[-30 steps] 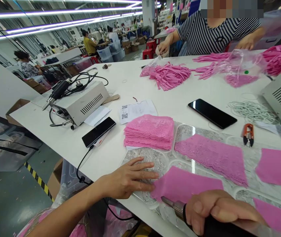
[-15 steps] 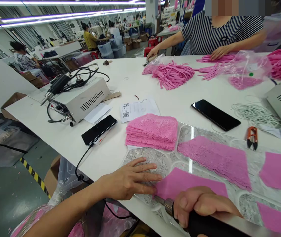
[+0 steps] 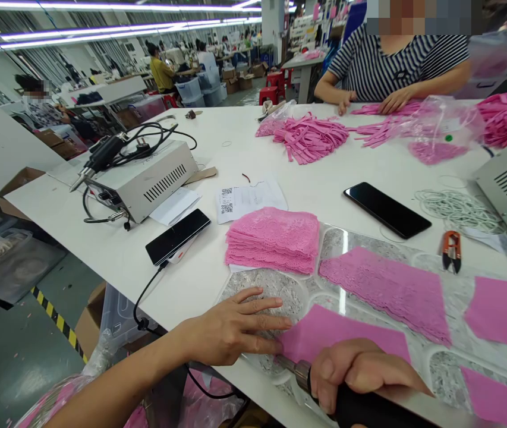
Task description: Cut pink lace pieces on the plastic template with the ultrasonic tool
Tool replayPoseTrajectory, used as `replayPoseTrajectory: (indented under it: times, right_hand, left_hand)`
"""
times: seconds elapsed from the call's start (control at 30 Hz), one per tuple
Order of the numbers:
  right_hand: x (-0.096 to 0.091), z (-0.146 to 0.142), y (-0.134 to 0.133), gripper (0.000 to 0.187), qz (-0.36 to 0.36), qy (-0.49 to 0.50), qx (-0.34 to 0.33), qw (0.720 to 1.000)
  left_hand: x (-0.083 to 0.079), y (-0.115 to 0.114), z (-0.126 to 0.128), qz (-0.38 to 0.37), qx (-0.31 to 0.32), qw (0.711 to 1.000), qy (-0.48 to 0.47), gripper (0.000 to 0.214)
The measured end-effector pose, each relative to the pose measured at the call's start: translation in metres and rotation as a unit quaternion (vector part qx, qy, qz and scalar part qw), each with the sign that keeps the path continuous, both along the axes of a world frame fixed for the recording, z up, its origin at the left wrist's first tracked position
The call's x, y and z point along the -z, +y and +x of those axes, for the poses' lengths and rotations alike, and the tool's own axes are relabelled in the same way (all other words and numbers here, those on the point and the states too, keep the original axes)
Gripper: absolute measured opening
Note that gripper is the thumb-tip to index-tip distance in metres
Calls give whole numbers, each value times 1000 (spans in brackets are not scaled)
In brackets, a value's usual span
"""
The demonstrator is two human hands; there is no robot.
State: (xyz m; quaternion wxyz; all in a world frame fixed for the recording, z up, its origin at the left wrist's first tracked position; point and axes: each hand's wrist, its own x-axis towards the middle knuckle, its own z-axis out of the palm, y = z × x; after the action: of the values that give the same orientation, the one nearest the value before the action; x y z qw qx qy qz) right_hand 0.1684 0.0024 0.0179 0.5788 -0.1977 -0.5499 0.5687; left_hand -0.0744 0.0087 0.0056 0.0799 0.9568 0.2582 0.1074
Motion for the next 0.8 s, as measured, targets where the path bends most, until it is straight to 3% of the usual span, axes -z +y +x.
replayPoseTrajectory:
  times: [0.37,0.57,0.8]
  right_hand:
    - [8,4,-2,8,25,-7,10,1000]
    - [-5,6,7,9,20,-30,54,998]
    - [-15,-8,9,9,25,-44,72,996]
  left_hand:
    - [4,-1,-4,9,7,1000,10,37]
    - [3,-1,-2,25,-6,998,-58,29]
    - [2,-1,0,31,-12,997,-74,26]
